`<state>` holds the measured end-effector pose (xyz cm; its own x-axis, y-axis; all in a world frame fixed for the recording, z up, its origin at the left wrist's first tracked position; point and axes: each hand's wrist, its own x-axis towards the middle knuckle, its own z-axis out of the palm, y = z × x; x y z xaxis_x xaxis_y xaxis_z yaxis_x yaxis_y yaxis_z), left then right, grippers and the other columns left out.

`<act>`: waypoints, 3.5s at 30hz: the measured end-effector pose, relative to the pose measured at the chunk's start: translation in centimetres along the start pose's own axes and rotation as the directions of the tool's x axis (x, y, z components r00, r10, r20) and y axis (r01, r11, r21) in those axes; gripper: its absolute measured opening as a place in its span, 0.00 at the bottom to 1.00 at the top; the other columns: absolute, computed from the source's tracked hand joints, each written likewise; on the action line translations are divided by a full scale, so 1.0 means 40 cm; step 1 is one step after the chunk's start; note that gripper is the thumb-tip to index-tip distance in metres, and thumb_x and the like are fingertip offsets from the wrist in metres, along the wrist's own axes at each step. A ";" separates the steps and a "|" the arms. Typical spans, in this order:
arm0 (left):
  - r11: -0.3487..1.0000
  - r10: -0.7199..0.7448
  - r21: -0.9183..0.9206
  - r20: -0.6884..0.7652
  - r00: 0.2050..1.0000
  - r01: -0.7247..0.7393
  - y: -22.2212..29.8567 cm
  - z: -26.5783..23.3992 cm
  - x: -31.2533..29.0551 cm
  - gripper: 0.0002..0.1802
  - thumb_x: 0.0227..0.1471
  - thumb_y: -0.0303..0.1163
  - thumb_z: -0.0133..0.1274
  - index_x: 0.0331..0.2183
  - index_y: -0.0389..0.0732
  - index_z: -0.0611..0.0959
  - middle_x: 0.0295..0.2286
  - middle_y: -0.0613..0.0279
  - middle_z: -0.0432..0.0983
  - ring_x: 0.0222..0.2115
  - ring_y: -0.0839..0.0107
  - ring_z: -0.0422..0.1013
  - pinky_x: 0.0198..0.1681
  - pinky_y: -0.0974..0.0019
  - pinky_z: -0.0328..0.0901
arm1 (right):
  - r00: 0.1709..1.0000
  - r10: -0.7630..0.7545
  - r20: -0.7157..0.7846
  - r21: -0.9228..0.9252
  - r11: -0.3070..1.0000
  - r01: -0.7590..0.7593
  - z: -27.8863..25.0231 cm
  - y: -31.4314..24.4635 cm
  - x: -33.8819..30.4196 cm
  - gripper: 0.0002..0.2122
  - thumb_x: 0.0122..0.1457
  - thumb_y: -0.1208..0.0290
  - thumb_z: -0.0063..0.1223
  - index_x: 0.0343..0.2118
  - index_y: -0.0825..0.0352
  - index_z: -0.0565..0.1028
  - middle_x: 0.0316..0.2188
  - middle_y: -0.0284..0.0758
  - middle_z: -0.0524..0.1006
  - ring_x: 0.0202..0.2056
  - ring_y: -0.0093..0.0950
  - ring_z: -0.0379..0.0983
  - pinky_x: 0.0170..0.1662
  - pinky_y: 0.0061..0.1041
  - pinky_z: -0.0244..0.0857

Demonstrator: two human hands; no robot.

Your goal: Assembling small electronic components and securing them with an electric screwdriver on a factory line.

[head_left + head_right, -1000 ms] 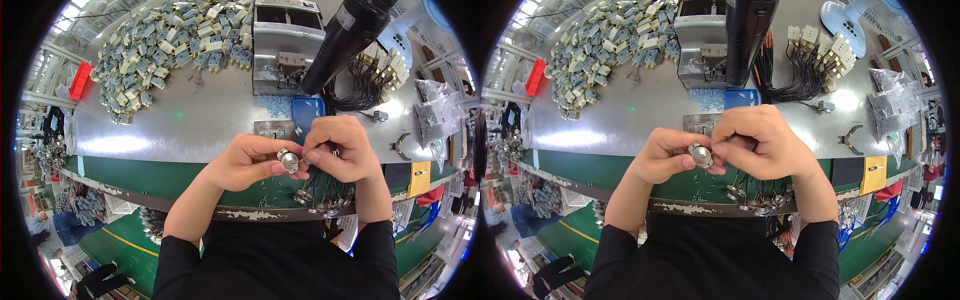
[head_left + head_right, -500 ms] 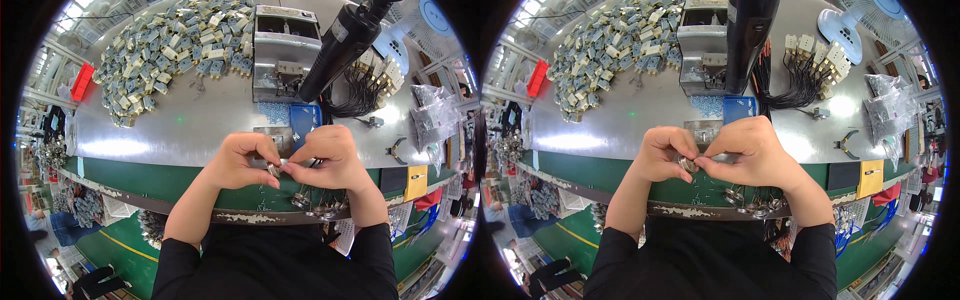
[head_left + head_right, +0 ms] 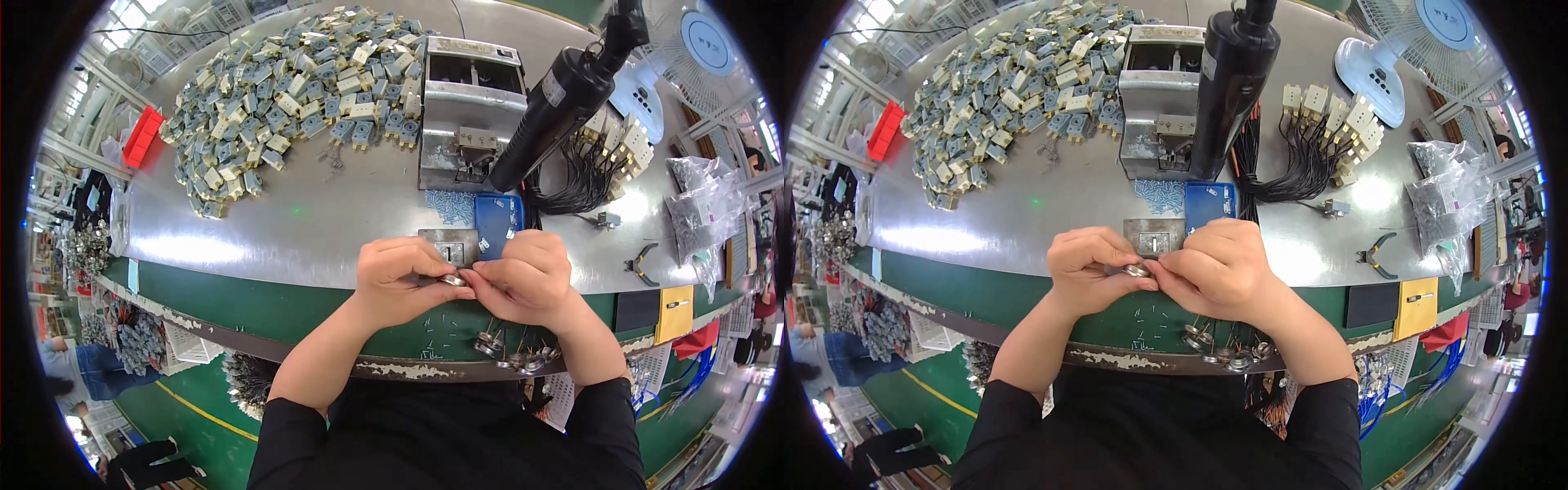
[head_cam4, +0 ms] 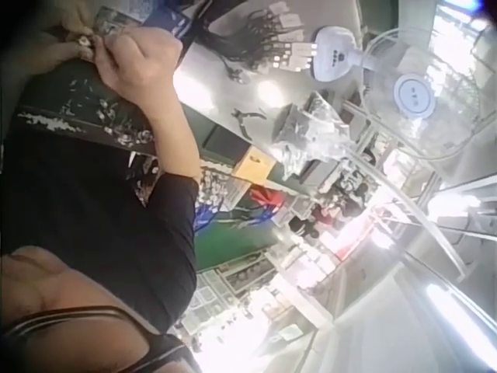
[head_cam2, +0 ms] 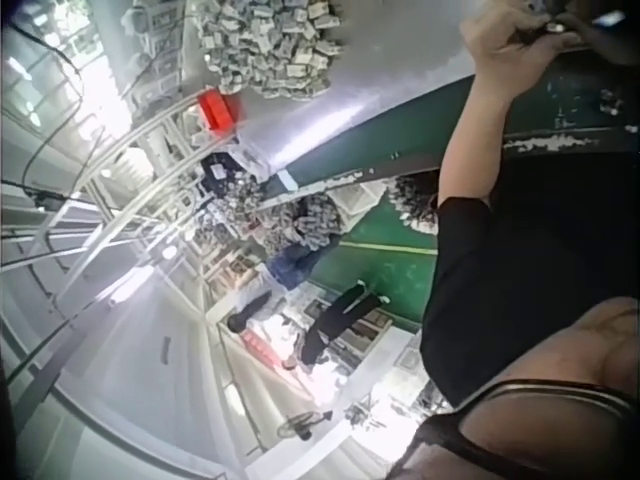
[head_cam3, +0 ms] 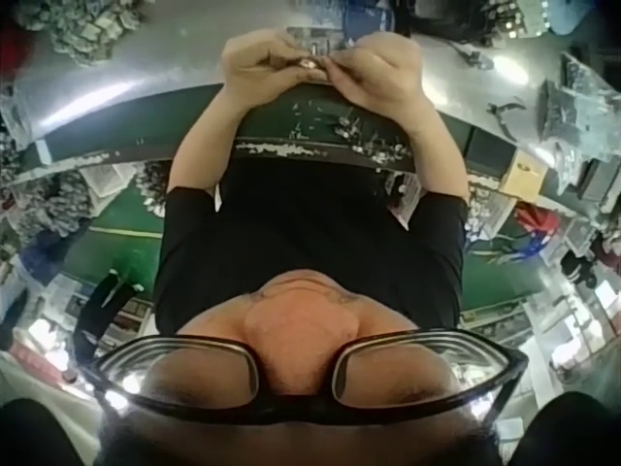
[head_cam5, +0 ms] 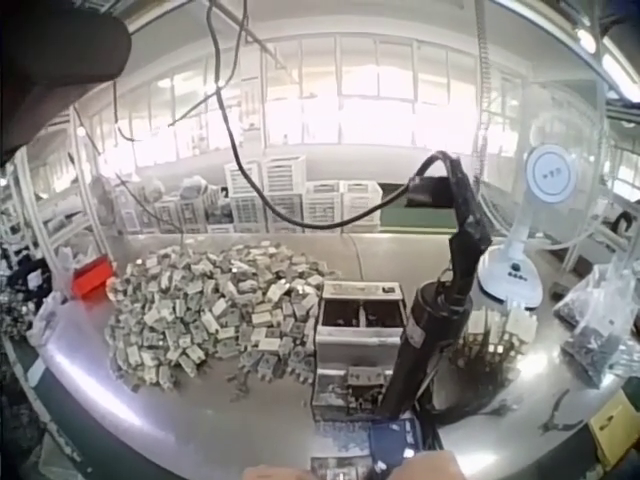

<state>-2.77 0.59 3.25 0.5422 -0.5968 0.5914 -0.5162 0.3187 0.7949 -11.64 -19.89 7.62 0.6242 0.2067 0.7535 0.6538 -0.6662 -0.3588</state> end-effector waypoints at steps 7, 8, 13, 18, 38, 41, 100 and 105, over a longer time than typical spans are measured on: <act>0.991 -0.010 0.135 0.062 0.998 0.002 0.029 -0.019 0.036 0.14 0.41 0.15 0.68 0.34 0.37 0.88 0.28 0.55 0.85 0.28 0.63 0.82 0.30 0.67 0.75 | 0.984 0.141 0.111 0.016 0.990 -0.143 -0.017 -0.017 0.021 0.06 0.50 0.79 0.66 0.31 0.67 0.80 0.16 0.31 0.73 0.17 0.33 0.73 0.22 0.32 0.66; 0.976 -0.058 0.213 0.079 0.995 0.040 0.032 -0.024 0.023 0.15 0.40 0.15 0.67 0.34 0.38 0.88 0.28 0.57 0.85 0.27 0.63 0.82 0.30 0.66 0.75 | 0.938 0.210 0.277 0.083 0.967 -0.241 -0.047 -0.026 0.033 0.09 0.54 0.78 0.62 0.38 0.70 0.82 0.19 0.35 0.75 0.19 0.35 0.74 0.24 0.33 0.67; 0.899 0.138 0.424 -0.032 0.990 -0.111 0.053 -0.007 0.022 0.14 0.40 0.14 0.65 0.32 0.39 0.84 0.27 0.58 0.84 0.26 0.62 0.81 0.29 0.65 0.74 | 0.828 0.287 0.481 0.262 0.854 -0.449 -0.083 -0.039 0.042 0.22 0.57 0.79 0.58 0.56 0.74 0.77 0.26 0.41 0.76 0.24 0.35 0.75 0.28 0.30 0.67; 0.790 0.291 0.584 -0.090 0.953 -0.186 0.037 0.003 0.010 0.17 0.39 0.14 0.64 0.34 0.39 0.82 0.28 0.56 0.83 0.27 0.60 0.81 0.29 0.65 0.74 | 0.809 0.357 0.466 0.345 0.769 -0.538 -0.058 -0.044 0.021 0.24 0.58 0.81 0.57 0.61 0.72 0.74 0.29 0.42 0.78 0.27 0.34 0.75 0.31 0.29 0.66; 0.280 -0.470 -0.685 0.512 0.719 0.672 0.022 0.002 -0.010 0.15 0.71 0.36 0.50 0.45 0.32 0.78 0.28 0.55 0.82 0.24 0.66 0.81 0.26 0.69 0.74 | 0.869 0.319 0.378 0.417 0.780 -0.467 -0.067 -0.020 0.033 0.16 0.49 0.78 0.61 0.43 0.69 0.85 0.19 0.35 0.74 0.18 0.26 0.64 0.22 0.26 0.53; 0.730 -0.483 -0.418 0.243 0.841 0.540 0.048 0.012 0.002 0.11 0.68 0.28 0.53 0.47 0.30 0.77 0.28 0.50 0.83 0.25 0.66 0.82 0.27 0.68 0.76 | 0.884 0.320 0.342 0.325 0.842 -0.430 -0.053 -0.034 0.027 0.17 0.50 0.79 0.60 0.45 0.69 0.84 0.19 0.35 0.72 0.18 0.27 0.64 0.23 0.27 0.55; 0.782 -0.561 -0.257 0.106 0.821 0.568 0.098 -0.171 -0.104 0.30 0.50 0.08 0.60 0.55 0.34 0.74 0.53 0.53 0.70 0.54 0.68 0.71 0.48 0.69 0.78 | 0.765 0.491 0.417 -0.066 0.856 -0.513 -0.072 0.084 -0.014 0.05 0.57 0.87 0.52 0.36 0.73 0.73 0.31 0.42 0.77 0.30 0.37 0.74 0.37 0.29 0.69; 0.719 -0.581 -0.345 0.179 0.794 0.604 0.056 -0.138 -0.063 0.31 0.51 0.09 0.61 0.54 0.36 0.71 0.51 0.50 0.73 0.52 0.69 0.72 0.48 0.68 0.77 | 0.819 0.510 0.262 0.123 0.824 -0.552 -0.075 0.056 -0.004 0.16 0.51 0.88 0.48 0.44 0.73 0.77 0.30 0.37 0.78 0.33 0.28 0.77 0.42 0.25 0.70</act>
<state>-1.64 6.86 4.29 0.6114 -0.7912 -0.0162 0.1850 0.1230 0.9750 -11.56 -23.58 8.33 0.9569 0.0180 0.2898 0.2470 -0.5752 -0.7798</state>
